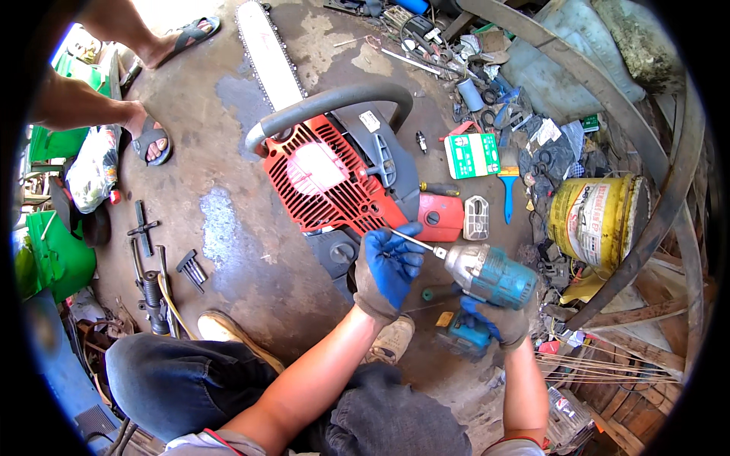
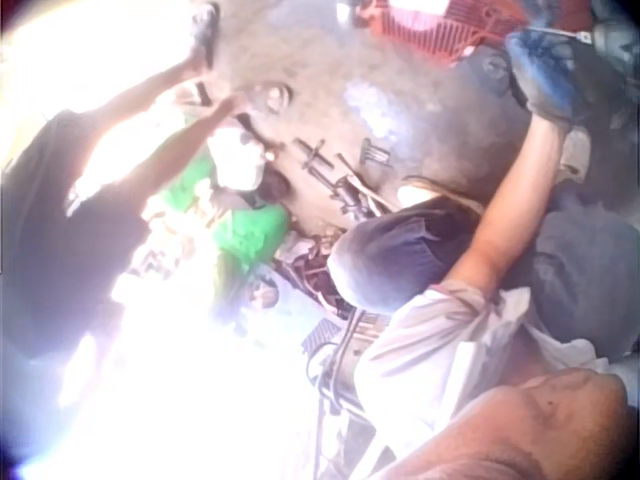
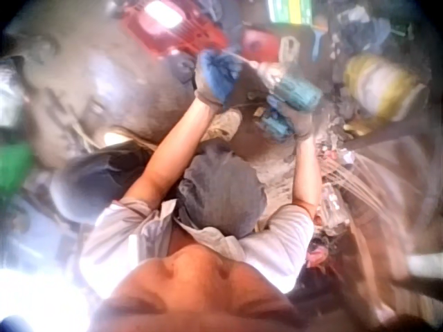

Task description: The person repairs a chainsaw by first adjusting the internal wiring, then fitting the motor cover and the orange pull-start assembly, and finally securing the screws using a power drill.

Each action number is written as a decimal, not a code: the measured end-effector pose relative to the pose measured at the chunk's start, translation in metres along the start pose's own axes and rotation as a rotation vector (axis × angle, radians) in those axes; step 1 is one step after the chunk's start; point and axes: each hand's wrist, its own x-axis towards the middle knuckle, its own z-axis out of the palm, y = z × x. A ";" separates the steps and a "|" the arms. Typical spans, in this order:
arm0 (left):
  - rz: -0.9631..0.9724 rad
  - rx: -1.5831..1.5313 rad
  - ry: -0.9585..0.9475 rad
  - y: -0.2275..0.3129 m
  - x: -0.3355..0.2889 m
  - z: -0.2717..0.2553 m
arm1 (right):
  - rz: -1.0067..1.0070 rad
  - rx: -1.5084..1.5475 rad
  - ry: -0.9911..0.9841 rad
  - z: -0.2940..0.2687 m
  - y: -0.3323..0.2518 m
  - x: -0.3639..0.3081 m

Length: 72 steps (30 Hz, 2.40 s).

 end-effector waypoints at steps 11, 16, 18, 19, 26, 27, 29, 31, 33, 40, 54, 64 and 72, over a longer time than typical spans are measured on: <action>-0.005 0.024 -0.378 0.015 -0.009 -0.012 | -0.116 0.385 0.152 0.019 0.069 -0.047; -0.059 0.031 -0.496 0.013 -0.005 -0.013 | -0.117 0.289 0.183 0.003 0.089 -0.052; -0.052 0.050 -0.509 0.014 -0.005 -0.012 | -0.136 0.249 0.181 0.004 0.084 -0.051; -0.047 0.080 -0.492 0.015 -0.005 -0.010 | -0.141 0.232 0.176 0.005 0.082 -0.050; 0.030 0.260 -0.523 0.020 -0.004 -0.008 | -0.273 -0.004 0.146 0.024 0.045 -0.056; 0.002 0.265 -0.507 0.020 -0.003 -0.010 | -0.309 -0.140 0.090 0.021 0.044 -0.059; -0.055 0.274 -0.477 0.019 0.000 -0.014 | -0.466 -0.540 0.059 0.021 0.043 -0.059; -0.052 0.242 -0.506 0.017 -0.002 -0.012 | -0.642 -0.924 0.070 0.031 0.025 -0.053; -0.051 0.258 -0.493 0.019 -0.005 -0.009 | -0.630 -0.846 0.068 0.032 0.021 -0.053; 0.017 0.394 -0.444 0.024 -0.008 -0.012 | 0.039 0.242 0.095 0.026 0.026 -0.065; 0.027 -0.351 -0.523 0.014 0.004 0.014 | -0.471 -0.900 -0.034 0.048 -0.074 -0.040; -0.110 -0.549 -0.354 0.020 0.000 0.014 | -0.524 -1.215 -0.329 0.095 -0.166 0.030; -0.239 -0.363 -0.391 0.026 -0.017 0.000 | -0.268 -1.423 -0.291 0.105 -0.181 0.036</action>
